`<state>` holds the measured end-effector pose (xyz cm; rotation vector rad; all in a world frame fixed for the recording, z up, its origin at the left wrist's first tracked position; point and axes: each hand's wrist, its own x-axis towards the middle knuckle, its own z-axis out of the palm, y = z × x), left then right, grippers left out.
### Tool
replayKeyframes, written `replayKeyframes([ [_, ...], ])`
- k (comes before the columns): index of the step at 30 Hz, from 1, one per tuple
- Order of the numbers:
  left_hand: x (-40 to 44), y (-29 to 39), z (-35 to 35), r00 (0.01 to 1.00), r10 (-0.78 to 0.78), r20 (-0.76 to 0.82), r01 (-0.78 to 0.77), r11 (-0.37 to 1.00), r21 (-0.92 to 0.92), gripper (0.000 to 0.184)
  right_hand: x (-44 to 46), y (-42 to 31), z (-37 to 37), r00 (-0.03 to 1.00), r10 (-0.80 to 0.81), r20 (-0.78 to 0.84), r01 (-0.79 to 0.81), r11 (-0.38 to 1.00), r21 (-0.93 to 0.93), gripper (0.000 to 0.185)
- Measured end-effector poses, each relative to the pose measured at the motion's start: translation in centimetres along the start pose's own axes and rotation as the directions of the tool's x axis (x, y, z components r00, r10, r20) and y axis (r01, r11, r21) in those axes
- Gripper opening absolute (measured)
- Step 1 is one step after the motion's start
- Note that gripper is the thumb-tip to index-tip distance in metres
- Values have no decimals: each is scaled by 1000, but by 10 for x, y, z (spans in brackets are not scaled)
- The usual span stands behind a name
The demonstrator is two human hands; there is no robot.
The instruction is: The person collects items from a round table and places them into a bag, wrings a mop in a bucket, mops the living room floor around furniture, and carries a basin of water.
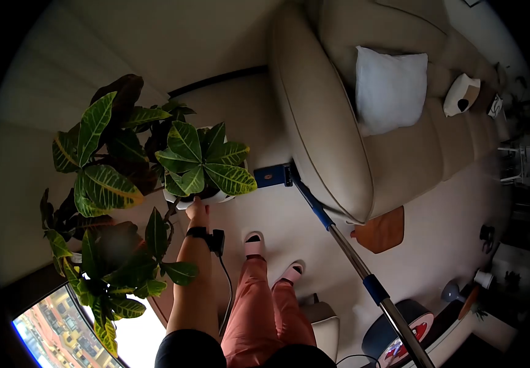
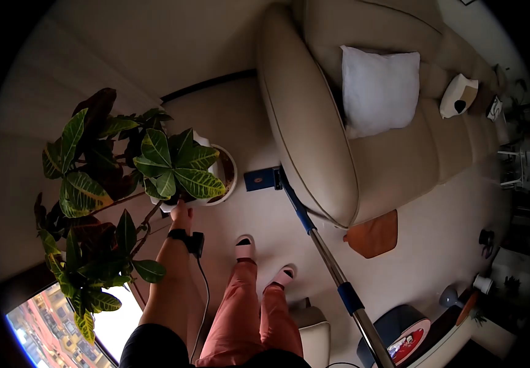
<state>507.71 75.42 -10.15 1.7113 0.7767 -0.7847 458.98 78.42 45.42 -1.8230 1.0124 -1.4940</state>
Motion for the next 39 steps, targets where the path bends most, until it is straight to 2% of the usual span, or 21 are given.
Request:
replayKeyframes([
  [1, -10, -1, 5, 996, 32, -78, -34, 999, -15, 28, 7, 4, 4, 1000, -6, -2, 6, 1000, 3, 24],
  [6, -37, 8, 1, 994, 112, 11, -111, 993, -39, 20, 37, 19, 24, 1000, -14, -10, 14, 1000, 14, 24],
  [8, -37, 10, 1, 997, 45, -55, -48, 997, -59, 17, 49, 23, 31, 1000, -15, -5, 15, 1000, 18, 24],
  [9, 30, -18, -14, 995, 48, 85, -49, 999, 6, 32, 55, 26, 34, 1000, -17, -2, 17, 1000, 22, 24],
  [10, -18, 3, -6, 999, -12, -50, 6, 993, -117, 33, 62, 29, 36, 1000, -14, -1, 14, 1000, 24, 24],
  [12, 22, -20, -28, 968, 99, 231, -132, 982, 133, 28, 77, 36, 41, 1000, -8, 4, 8, 1000, 26, 24],
  [14, 53, -42, -53, 909, 188, 372, -301, 913, 275, 40, 93, 43, 47, 1000, -3, 11, 3, 999, 32, 24],
  [16, 95, -80, -89, 737, 379, 559, -648, 632, 425, 52, 111, 51, 49, 1000, -1, 16, 1, 999, 39, 24],
  [17, 122, -103, -112, 560, 477, 677, -828, 351, 437, 59, 120, 54, 49, 1000, -1, 16, 0, 999, 41, 24],
  [18, 166, -139, -143, 157, 571, 806, -951, -132, 279, 66, 127, 58, 51, 1000, 1, 20, -1, 999, 43, 24],
  [19, 134, -124, -147, 503, 463, 730, -864, 244, 441, 65, 138, 61, 51, 1000, 4, 27, -5, 999, 44, 24],
  [20, 104, -106, -143, 721, 329, 610, -678, 512, 527, 64, 147, 65, 50, 999, 5, 37, -7, 999, 45, 24],
  [22, 62, -79, -129, 915, 111, 389, -325, 774, 544, 63, 168, 73, 52, 998, 5, 57, -7, 999, 47, 24],
  [24, 36, -62, -118, 958, 9, 287, -165, 835, 524, 62, 185, 77, 54, 997, 2, 76, -5, 999, 43, 24],
  [27, 19, -50, -111, 971, -55, 233, -71, 863, 500, 61, 205, 87, 73, 999, -12, 39, 11, 1000, 19, 24],
  [30, 5, -42, -103, 973, -94, 212, -21, 873, 487, 59, 227, 100, 84, 998, -68, -17, 67, 997, -33, 23],
  [31, 0, -40, -101, 972, -103, 211, -14, 873, 488, 58, 234, 114, 82, 998, -31, -57, 37, 993, 115, 22],
  [32, -5, -39, -104, 974, -108, 199, -2, 873, 487, 58, 242, 103, 79, 995, 48, 86, -51, 998, 33, 22],
  [35, -16, -35, -100, 973, -133, 187, 26, 875, 484, 56, 258, 120, 86, 994, 18, 107, -16, 1000, -12, 22],
  [37, -25, -32, -103, 974, -151, 171, 49, 871, 489, 55, 267, 130, 88, 999, -7, -34, 6, 1000, -16, 24],
  [39, -35, -27, -108, 973, -173, 150, 77, 865, 496, 54, 284, 135, 84, 996, 57, 63, -59, 998, 31, 21],
])
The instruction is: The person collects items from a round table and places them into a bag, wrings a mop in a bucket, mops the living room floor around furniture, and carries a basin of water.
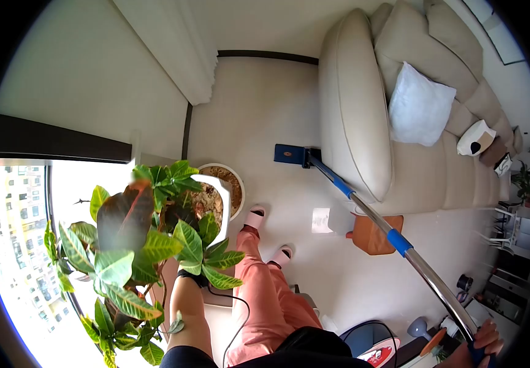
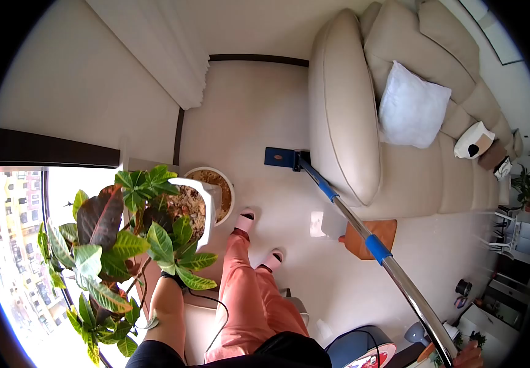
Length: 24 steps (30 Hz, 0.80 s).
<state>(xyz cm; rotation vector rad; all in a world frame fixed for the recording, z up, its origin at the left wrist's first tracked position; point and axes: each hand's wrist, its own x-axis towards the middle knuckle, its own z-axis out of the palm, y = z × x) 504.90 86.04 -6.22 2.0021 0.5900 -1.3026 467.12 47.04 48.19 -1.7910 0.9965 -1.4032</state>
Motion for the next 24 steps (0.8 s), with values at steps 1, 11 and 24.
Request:
replayKeyframes([
  [1, -4, -1, -1, 1000, -16, -2, 16, 1000, 2, 53, 9, 1, 0, 994, 49, 102, -54, 997, 48, 20],
  [11, -53, 12, -12, 993, -114, -13, 114, 994, -1, 48, 74, 20, 20, 993, 73, 88, -71, 997, -22, 25],
  [24, -136, 19, 3, 984, -2, 180, 4, 1000, -8, 40, 76, 30, 33, 965, 237, 109, -227, 969, -93, 21],
])
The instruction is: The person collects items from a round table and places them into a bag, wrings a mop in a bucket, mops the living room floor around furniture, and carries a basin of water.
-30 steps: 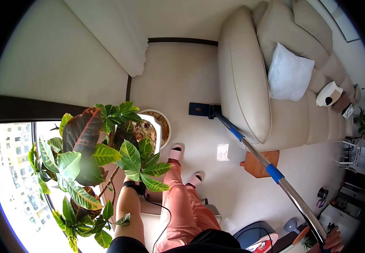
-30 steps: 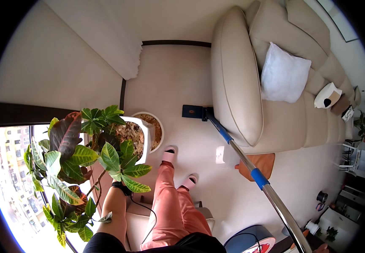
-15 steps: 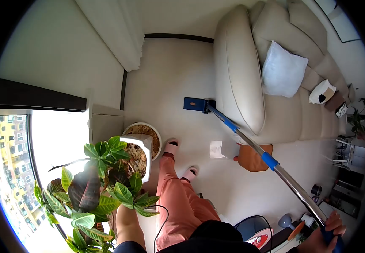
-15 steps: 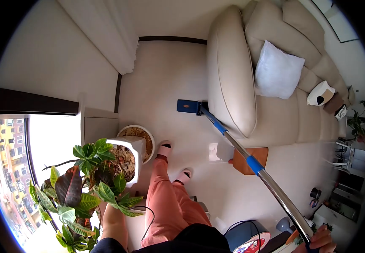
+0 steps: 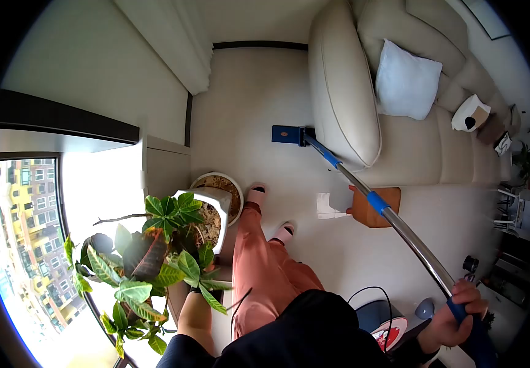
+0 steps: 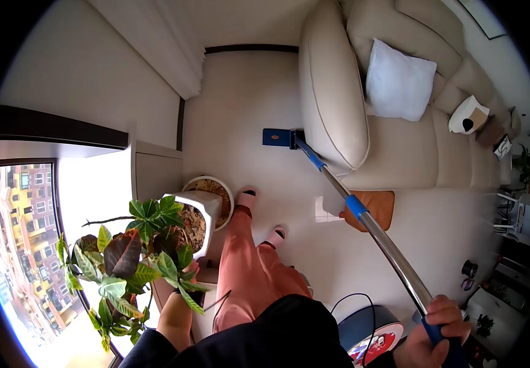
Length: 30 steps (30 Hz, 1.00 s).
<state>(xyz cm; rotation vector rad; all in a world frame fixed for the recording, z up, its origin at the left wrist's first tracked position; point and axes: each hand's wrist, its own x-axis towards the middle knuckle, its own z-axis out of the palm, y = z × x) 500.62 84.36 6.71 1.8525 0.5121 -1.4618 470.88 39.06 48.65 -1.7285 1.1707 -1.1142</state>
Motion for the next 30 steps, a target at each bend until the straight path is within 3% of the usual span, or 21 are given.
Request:
replayKeyframes([
  [1, -1, -1, 7, 983, 139, 122, -127, 987, -97, 40, -5, -1, -3, 1000, 6, 27, -6, 1000, -16, 21],
  [3, -2, 8, 41, 935, 194, 298, -149, 975, -165, 39, -18, 1, -5, 1000, 17, 26, -16, 999, -32, 22],
  [4, -41, 75, 98, 976, -179, 123, 169, 982, 91, 38, -30, 2, -4, 999, 30, 37, -28, 998, -55, 24],
  [5, -45, 82, 121, 975, -150, 163, 102, 958, 270, 36, -36, 1, -7, 999, 27, 24, -26, 999, -44, 24],
  [8, -61, 105, 185, 898, 134, 419, -286, 902, 324, 37, -53, -2, -11, 995, 91, -31, -93, 993, -76, 31],
  [9, -56, 115, 209, 866, 128, 484, -399, 760, 513, 48, -58, -4, -15, 995, 87, -38, -90, 994, -69, 31],
  [10, -106, 160, 246, 807, 239, 540, -558, 609, 564, 52, -62, -5, -20, 994, 104, 19, -102, 991, -81, 30],
  [11, -70, 134, 276, 819, 175, 546, -485, 719, 498, 53, -69, -6, -27, 989, 123, 80, -115, 989, -96, 29],
  [12, -86, 153, 313, 817, 86, 570, -382, 821, 424, 56, -73, -4, -32, 988, 109, 106, -102, 993, -65, 27],
  [14, -120, 179, 381, 795, -45, 605, -224, 905, 361, 65, -81, -8, -40, 980, 165, 112, -158, 985, -71, 28],
  [16, -147, 197, 439, 796, -89, 599, -191, 901, 389, 69, -88, -9, -47, 975, 198, 104, -187, 977, -105, 29],
  [18, -172, 207, 478, 857, -109, 504, -240, 780, 578, 61, -99, -6, -49, 968, 242, 73, -236, 969, -75, 31],
  [19, -160, 210, 497, 852, -119, 510, -241, 776, 583, 61, -101, -4, -50, 967, 247, 63, -241, 967, -84, 31],
  [20, -135, 209, 515, 766, -279, 579, -475, 361, 802, 60, -102, -1, -51, 967, 254, -22, -255, 964, -73, 34],
  [21, -100, 189, 528, 701, -462, 543, -657, -123, 744, 59, -107, 0, -52, 959, 266, -102, -273, 960, -61, 37],
  [22, -4, 119, 540, 734, -331, 594, -543, 241, 805, 39, -112, 0, -55, 958, 281, -61, -285, 956, -72, 42],
  [23, -58, 148, 521, 892, -331, 307, -56, 594, 803, 34, -112, -12, -48, 944, 319, -80, -327, 937, -124, 43],
  [25, -69, 143, 505, 856, -394, 334, 4, 652, 758, 25, -122, -22, -45, 932, 343, -113, -355, 927, -118, 45],
  [27, -97, 139, 491, 776, -431, 460, -200, 524, 828, 21, -125, -35, -56, 920, 343, -188, -363, 928, -82, 45],
  [28, -106, 127, 487, 812, -426, 399, -111, 558, 822, 15, -125, -38, -72, 933, 343, -108, -353, 932, -84, 45],
  [30, -131, 108, 476, 841, -417, 344, -62, 558, 828, 14, -132, -59, -89, 915, 377, -141, -394, 912, -114, 44],
])
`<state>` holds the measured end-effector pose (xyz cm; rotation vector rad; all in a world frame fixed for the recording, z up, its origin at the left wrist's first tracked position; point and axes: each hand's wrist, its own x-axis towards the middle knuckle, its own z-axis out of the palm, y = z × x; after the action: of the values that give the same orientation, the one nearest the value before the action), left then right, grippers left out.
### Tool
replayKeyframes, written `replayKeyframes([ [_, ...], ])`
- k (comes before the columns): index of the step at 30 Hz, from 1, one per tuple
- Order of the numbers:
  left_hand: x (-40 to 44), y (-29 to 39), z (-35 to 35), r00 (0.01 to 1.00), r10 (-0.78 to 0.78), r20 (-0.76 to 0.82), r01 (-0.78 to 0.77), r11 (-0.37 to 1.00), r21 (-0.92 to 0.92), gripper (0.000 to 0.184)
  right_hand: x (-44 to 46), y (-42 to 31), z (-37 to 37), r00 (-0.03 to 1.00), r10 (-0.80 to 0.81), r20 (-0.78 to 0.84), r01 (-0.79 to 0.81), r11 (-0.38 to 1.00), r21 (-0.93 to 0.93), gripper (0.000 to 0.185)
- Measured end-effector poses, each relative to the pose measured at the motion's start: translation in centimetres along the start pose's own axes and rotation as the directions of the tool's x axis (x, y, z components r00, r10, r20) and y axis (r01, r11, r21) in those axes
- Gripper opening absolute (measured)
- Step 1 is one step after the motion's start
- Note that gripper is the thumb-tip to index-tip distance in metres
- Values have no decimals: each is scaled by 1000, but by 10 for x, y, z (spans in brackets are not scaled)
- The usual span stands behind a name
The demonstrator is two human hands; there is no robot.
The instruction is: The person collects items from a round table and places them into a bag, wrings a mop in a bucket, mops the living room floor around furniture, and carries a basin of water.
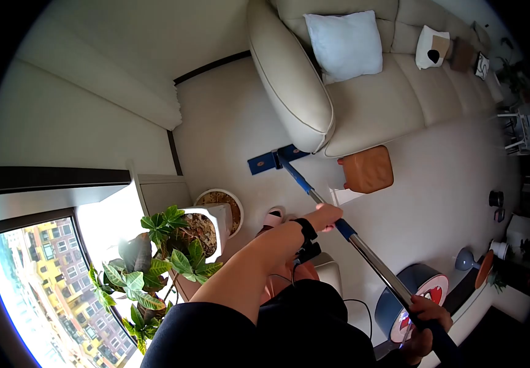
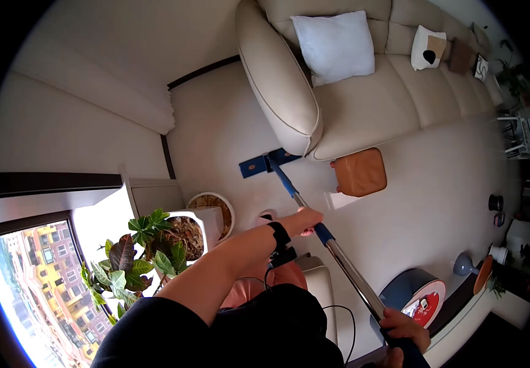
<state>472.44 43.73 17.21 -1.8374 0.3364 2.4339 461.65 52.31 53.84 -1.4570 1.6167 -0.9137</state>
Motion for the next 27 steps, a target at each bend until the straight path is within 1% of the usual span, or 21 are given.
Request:
replayKeyframes([
  [1, -10, -7, 7, 996, -7, 91, 4, 1000, 29, 15, -3, -6, -13, 999, 20, 32, -20, 1000, -15, 45],
  [2, -19, -13, 17, 991, -9, 133, -7, 992, 125, 19, -9, -10, -24, 999, -3, 34, 5, 999, -50, 44],
  [3, -20, -19, 26, 990, -5, 138, -13, 991, 130, 19, -14, -19, -25, 999, 40, -33, -41, 998, -48, 44],
  [5, -17, -31, 44, 934, -22, 357, -23, 992, 121, 15, -12, -44, -20, 987, 125, -101, -133, 988, -77, 43],
  [6, -17, -29, 48, 930, -25, 368, -24, 992, 128, 15, -11, -50, -10, 972, 99, -213, -127, 985, -121, 41],
  [8, -20, -28, 57, 827, -39, 561, -50, 989, 143, 11, -4, -58, -18, 989, 82, -124, -103, 980, -171, 43],
  [9, -25, -35, 57, 821, -38, 570, -56, 988, 147, 11, -6, -62, -17, 994, 79, -79, -92, 978, -184, 44],
  [11, -35, -35, 50, 764, 51, 644, -77, 997, 11, 12, -1, -73, -8, 996, 33, -83, -50, 977, -208, 46],
  [12, -40, -34, 50, 761, 44, 647, -78, 997, 24, 12, 0, -77, -5, 997, -1, -81, -17, 974, -224, 47],
  [13, -50, -32, 51, 804, 14, 595, -34, 999, 21, 12, -1, -79, -6, 995, 4, -95, -25, 974, -227, 47],
  [14, -58, -32, 53, 840, -17, 542, 11, 1000, 15, 12, 0, -81, -10, 999, -19, -43, 10, 980, -200, 47],
  [15, -58, -33, 55, 835, -22, 550, 10, 1000, 25, 12, 2, -84, -15, 999, -47, 10, 48, 984, -172, 47],
  [16, -58, -35, 56, 830, 1, 558, 7, 1000, -12, 12, 3, -85, -22, 998, -27, 55, 33, 993, -114, 46],
  [17, -58, -35, 56, 826, 23, 563, 7, 999, -51, 12, 5, -84, -29, 998, -24, 49, 30, 993, -118, 46],
  [19, -67, -29, 51, 845, 44, 533, 3, 996, -87, 13, 8, -81, -38, 980, -100, 174, 117, 989, -86, 45],
  [20, -71, -28, 48, 863, 65, 500, -1, 992, -128, 13, 10, -81, -44, 974, -55, 219, 72, 995, -72, 42],
  [21, -64, -29, 46, 865, 58, 499, 4, 993, -122, 13, 8, -75, -44, 976, -50, 214, 66, 996, -68, 42],
  [23, -42, -32, 41, 888, 128, 441, -51, 982, -182, 13, -1, -59, -37, 991, -25, 134, 28, 999, -22, 38],
  [24, -46, -22, 30, 863, 160, 479, -106, 985, -137, 14, 4, -56, -36, 974, -64, 219, 89, 990, -107, 39],
  [25, -36, -17, 32, 865, 150, 479, -98, 986, -133, 14, 5, -56, -23, 985, -37, 166, 64, 985, -161, 42],
  [27, -12, -11, 35, 939, 77, 336, -50, 995, -86, 13, -6, -39, -17, 996, 9, 89, 17, 958, -287, 43],
])
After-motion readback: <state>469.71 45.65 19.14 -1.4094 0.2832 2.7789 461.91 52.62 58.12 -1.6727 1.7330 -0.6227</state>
